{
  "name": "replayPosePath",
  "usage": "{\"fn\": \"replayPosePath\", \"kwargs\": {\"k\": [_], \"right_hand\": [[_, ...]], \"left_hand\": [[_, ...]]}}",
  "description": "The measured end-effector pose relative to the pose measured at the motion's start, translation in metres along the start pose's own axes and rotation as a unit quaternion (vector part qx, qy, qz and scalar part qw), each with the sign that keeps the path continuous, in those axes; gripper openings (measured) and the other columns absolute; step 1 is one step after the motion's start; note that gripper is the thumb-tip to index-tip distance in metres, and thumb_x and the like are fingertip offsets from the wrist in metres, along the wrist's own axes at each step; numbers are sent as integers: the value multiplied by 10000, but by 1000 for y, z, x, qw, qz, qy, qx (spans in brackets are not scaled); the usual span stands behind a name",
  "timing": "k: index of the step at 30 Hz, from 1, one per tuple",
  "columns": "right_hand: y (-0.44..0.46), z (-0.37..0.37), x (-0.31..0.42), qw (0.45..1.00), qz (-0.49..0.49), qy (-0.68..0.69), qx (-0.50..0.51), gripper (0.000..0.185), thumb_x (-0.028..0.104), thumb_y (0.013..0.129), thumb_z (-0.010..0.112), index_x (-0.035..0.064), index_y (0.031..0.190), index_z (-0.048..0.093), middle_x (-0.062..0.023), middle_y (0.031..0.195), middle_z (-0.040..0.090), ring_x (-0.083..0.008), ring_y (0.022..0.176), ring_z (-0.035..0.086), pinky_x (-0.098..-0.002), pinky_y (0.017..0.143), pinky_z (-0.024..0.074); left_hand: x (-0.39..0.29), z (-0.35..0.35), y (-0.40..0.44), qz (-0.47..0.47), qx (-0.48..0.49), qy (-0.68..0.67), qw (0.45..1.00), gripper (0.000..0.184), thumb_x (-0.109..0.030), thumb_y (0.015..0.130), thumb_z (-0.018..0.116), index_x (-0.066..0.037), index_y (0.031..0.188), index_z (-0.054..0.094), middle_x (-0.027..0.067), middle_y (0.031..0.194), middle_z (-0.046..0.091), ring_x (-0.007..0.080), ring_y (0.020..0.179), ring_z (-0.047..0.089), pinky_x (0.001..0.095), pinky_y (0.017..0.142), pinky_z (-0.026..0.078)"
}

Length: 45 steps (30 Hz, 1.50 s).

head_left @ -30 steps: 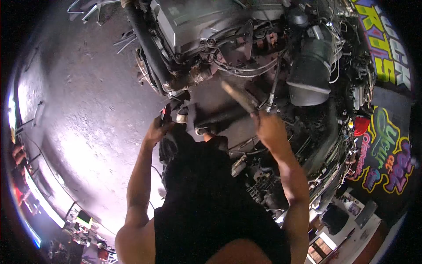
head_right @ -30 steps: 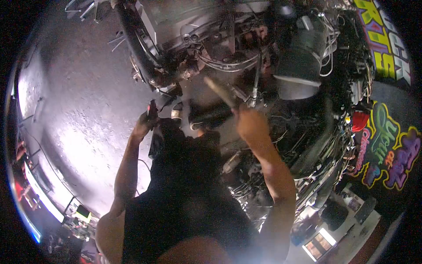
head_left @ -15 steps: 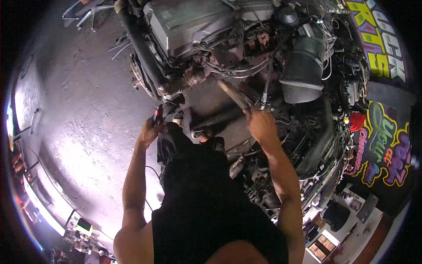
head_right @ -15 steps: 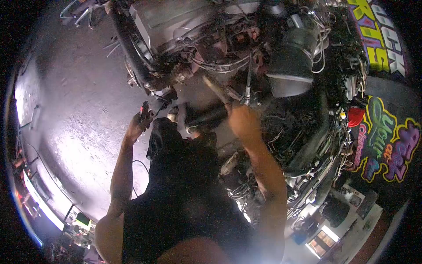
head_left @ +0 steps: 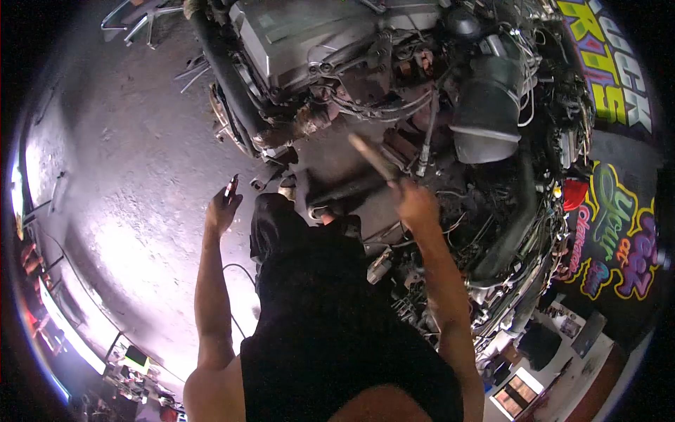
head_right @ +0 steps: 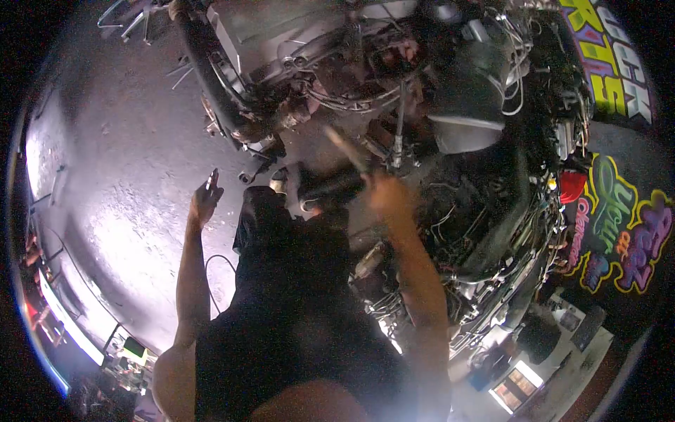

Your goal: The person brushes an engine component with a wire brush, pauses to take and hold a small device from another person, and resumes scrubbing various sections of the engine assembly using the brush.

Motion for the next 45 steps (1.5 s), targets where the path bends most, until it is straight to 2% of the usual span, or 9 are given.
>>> {"fn": "replayPosePath", "kwargs": {"k": [11, 17, 22, 30, 33, 40, 42, 44, 45], "right_hand": [[-70, -40, -69, 997, 27, 57, -47, 249, 247, 862, 530, 39, 962, 622, -221, 816, 625, -392, 756, 614, -437, 629, 478], [-33, 26, -8, 977, -19, 191, -90, 333, 303, 910, 490, -14, 914, 589, -154, 649, 574, -297, 590, 561, -393, 558, 429], [-160, 97, -56, 741, 177, 629, -155, 319, 299, 939, 460, 1, 905, 568, -24, 650, 523, -94, 545, 420, -275, 496, 362], [-17, 80, -56, 864, 126, 405, -271, 321, 286, 953, 425, 12, 865, 568, -69, 733, 516, -132, 684, 447, -276, 608, 398], [-14, 23, -50, 791, 243, 536, -166, 291, 266, 959, 419, 35, 862, 567, -37, 660, 465, -119, 637, 420, -268, 569, 379], [-135, 78, -51, 897, 16, 302, -323, 352, 294, 967, 398, -9, 989, 576, -36, 786, 539, -116, 692, 490, -282, 569, 390], [-109, 122, -69, 842, 229, 471, -127, 399, 331, 959, 409, -18, 1045, 584, -95, 817, 574, -124, 733, 531, -315, 606, 415], [-45, 64, -45, 886, 139, 357, -262, 436, 360, 950, 417, -35, 1026, 586, -132, 772, 573, -179, 721, 548, -342, 634, 425], [-10, 67, -75, 906, 208, 346, -126, 463, 383, 944, 423, -47, 1016, 578, -145, 776, 586, -268, 689, 559, -357, 628, 436]], "left_hand": [[121, -45, -32, -110, -61, -27, 992, 526, -273, 804, 637, -68, 1267, 496, 70, 627, 554, 151, 574, 495, 320, 552, 413], [69, -26, 11, -33, -31, 16, 999, 281, -291, 807, 648, -35, 771, 538, 3, 524, 451, 91, 445, 397, 287, 426, 319], [170, -27, -1, -131, -19, -100, 986, 214, -248, 798, 660, -76, 731, 552, -31, 532, 446, 68, 438, 393, 259, 414, 316], [139, -9, -1, -129, -18, -45, 990, 286, -279, 795, 663, -47, 685, 537, -18, 529, 453, 88, 465, 396, 295, 429, 303], [118, -17, -2, -75, -11, -8, 997, 313, -290, 792, 662, -24, 686, 536, 0, 531, 461, 108, 474, 398, 310, 441, 312], [163, -27, -49, -204, -61, -162, 964, 213, -241, 782, 673, -104, 685, 543, -48, 521, 444, 49, 412, 414, 234, 379, 324], [172, -19, -47, -199, -55, -199, 958, 161, -216, 813, 641, -103, 743, 550, -56, 508, 426, 44, 403, 396, 221, 373, 304], [131, -11, -39, -143, -25, -139, 980, 148, -202, 832, 622, -119, 745, 536, -64, 502, 406, 43, 389, 372, 222, 361, 281], [142, -1, -25, -161, 6, -151, 975, 154, -199, 839, 617, -125, 741, 523, -68, 501, 397, 43, 382, 360, 226, 356, 275]]}}
Point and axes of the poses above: each hand's wrist, its own y-axis towards the middle knuckle, its own z-axis out of the palm, x = y × z, the point moved 2 cm from there along y, towards the middle knuckle
